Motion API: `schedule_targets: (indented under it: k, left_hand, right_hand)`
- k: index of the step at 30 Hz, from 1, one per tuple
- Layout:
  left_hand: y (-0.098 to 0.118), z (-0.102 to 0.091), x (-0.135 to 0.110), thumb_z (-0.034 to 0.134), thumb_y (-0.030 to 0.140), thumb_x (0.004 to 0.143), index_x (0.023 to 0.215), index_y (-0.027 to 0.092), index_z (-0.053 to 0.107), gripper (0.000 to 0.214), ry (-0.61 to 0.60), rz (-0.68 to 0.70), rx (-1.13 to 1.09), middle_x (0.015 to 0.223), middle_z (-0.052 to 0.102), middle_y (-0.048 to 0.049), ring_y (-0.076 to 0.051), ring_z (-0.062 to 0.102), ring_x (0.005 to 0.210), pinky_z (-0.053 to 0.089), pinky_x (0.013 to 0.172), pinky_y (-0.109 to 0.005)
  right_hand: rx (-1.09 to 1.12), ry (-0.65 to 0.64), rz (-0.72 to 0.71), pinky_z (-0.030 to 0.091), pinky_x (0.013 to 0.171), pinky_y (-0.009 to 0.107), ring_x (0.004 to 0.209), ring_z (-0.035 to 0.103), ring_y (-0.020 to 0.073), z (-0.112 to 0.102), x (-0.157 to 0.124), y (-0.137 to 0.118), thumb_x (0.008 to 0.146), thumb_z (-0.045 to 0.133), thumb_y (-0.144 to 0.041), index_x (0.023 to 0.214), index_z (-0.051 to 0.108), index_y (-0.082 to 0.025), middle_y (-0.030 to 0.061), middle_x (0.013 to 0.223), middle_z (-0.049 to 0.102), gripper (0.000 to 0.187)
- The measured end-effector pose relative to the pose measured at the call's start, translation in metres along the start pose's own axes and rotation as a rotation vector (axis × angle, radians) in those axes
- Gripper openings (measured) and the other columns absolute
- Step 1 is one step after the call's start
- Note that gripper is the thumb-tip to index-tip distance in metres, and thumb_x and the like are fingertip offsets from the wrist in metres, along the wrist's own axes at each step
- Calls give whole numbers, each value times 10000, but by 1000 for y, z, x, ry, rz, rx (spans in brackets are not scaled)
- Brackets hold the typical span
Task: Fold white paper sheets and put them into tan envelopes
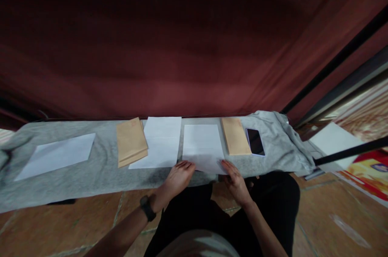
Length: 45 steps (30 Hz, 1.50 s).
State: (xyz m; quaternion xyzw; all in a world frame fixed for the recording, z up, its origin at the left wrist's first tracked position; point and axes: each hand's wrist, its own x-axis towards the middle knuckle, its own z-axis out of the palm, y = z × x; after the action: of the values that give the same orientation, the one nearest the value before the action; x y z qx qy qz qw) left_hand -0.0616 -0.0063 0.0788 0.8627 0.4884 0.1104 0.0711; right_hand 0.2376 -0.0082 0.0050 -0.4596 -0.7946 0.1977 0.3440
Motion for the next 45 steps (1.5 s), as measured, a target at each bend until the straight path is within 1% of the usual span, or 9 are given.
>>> schedule_targets:
  k: [5, 10, 13, 15, 21, 25, 32, 37, 45]
  left_hand:
    - [-5, -18, -17, 483, 267, 995, 967, 233, 700, 221, 158, -20, -277, 917, 743, -34, -189, 695, 881, 533, 837, -312]
    - [-18, -15, -3, 598, 391, 924, 1065, 241, 691, 225, 323, -295, -695, 1018, 751, -33, -198, 698, 968, 531, 881, -311]
    - [-30, -3, 12, 680, 404, 842, 1310, 211, 564, 520, 455, -486, -887, 1122, 720, -65, -203, 689, 977, 539, 876, -329]
    - [-37, 8, 18, 693, 382, 817, 1408, 199, 474, 656, 485, -566, -931, 1121, 712, -68, -192, 687, 921, 544, 846, -328]
    - [-46, 31, 27, 587, 274, 867, 1519, 194, 352, 698, 426, -681, -697, 1002, 720, -44, -206, 686, 876, 531, 811, -329]
    - [-46, 35, 36, 531, 221, 886, 1581, 181, 199, 771, 422, -686, -602, 901, 698, -17, -189, 681, 780, 537, 775, -317]
    - [-43, 44, 43, 503, 120, 869, 1573, 228, 238, 761, 465, -529, -447, 1312, 583, -126, -253, 631, 1124, 529, 974, -404]
    - [-44, 48, 45, 472, 66, 860, 1566, 228, 248, 758, 432, -474, -423, 1395, 488, -124, -249, 567, 1238, 489, 1068, -420]
    - [-42, 55, 52, 454, 42, 860, 1518, 216, 352, 689, 419, -475, -374, 1441, 449, -130, -263, 524, 1319, 461, 1117, -442]
  right_hand:
    - [192, 67, 148, 436, 1123, 503, 1304, 555, 257, -5, 2, 0, 917, 546, -228, 1296, 643, -297, 56, 1351, 643, 397]
    - [245, 148, 238, 451, 1084, 489, 1214, 612, 268, 9, 24, 2, 942, 558, -376, 1151, 712, -246, 89, 1256, 693, 290]
    - [201, 200, 315, 492, 1012, 464, 1109, 655, 271, 19, 41, 3, 953, 522, -444, 1075, 715, -214, 111, 1157, 723, 324]
    - [125, 219, 376, 518, 943, 445, 1014, 674, 270, 25, 52, 3, 958, 491, -475, 1046, 701, -196, 121, 1081, 732, 360]
    - [-195, 207, 352, 510, 877, 422, 951, 633, 281, 39, 76, 3, 996, 391, -457, 931, 658, -181, 138, 932, 696, 390]
    - [-293, 237, 336, 499, 884, 434, 956, 621, 286, 46, 82, 4, 1017, 358, -405, 1011, 650, -168, 142, 938, 681, 376]
    - [-339, 291, 259, 473, 956, 485, 1087, 600, 315, 55, 82, 2, 1027, 342, -340, 1354, 521, -118, 193, 1156, 660, 434]
    - [-380, 299, 242, 472, 950, 492, 1041, 604, 317, 55, 83, 1, 1032, 304, -313, 1386, 499, -127, 176, 1070, 667, 445]
    - [-413, 271, 274, 455, 938, 501, 1029, 574, 326, 52, 80, 3, 1038, 259, -324, 1402, 485, -125, 176, 1058, 653, 471]
